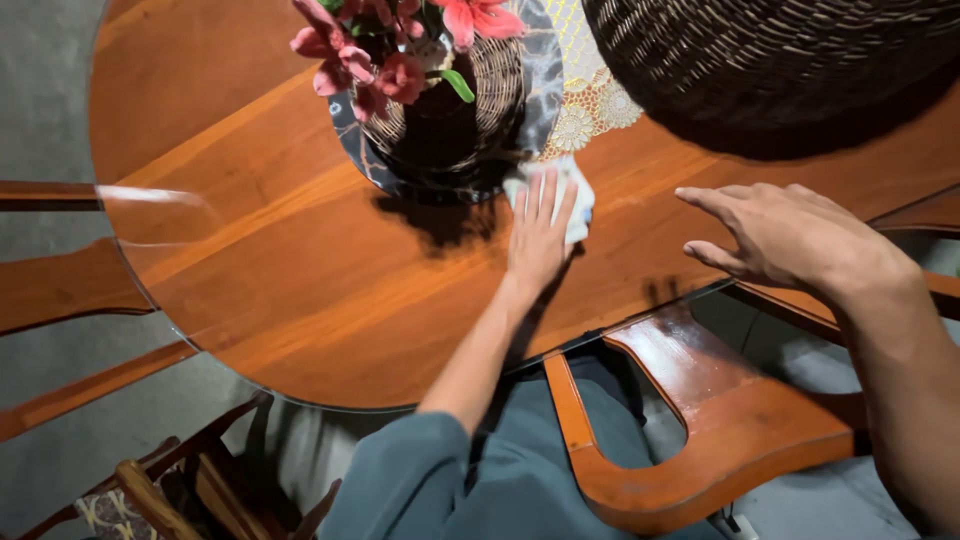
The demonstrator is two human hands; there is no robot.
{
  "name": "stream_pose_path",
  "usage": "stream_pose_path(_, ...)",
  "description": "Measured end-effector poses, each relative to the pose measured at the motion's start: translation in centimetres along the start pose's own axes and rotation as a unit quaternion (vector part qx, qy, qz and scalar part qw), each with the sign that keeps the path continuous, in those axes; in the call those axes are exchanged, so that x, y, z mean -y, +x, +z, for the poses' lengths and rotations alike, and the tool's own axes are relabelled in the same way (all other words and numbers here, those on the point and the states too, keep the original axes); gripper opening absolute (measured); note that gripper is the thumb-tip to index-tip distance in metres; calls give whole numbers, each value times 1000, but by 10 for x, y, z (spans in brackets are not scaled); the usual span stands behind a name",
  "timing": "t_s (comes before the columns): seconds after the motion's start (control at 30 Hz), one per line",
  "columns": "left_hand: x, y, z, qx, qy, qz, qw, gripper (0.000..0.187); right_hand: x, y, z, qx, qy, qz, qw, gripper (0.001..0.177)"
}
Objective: Wiping a wooden dining table with a white cloth to clean the surface
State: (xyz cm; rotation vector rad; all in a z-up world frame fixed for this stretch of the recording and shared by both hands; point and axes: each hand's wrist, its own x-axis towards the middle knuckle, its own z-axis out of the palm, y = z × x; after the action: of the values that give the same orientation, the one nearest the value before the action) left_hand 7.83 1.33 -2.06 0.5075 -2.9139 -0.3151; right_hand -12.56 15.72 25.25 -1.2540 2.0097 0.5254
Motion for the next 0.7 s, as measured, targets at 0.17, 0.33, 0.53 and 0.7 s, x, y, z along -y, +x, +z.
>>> stream_pose_path(0.17, 13, 36, 6, 8, 42, 41, 998, 98, -2, 1, 0, -9, 8, 5, 1000, 81)
stream_pose_path(0.33, 19, 10, -10, 18, 14, 121, 992, 88, 4, -3, -7, -7, -13, 5, 1000, 79)
stream_pose_path(0.53, 19, -87, -43, 86, -67, 195, 975, 104, 7, -4, -8, 11, -4, 12, 1000, 80)
stream_pose_path(0.7, 21, -166, -73, 113, -69, 197, 971, 92, 8, -3, -3, 2, -10, 2, 1000, 81)
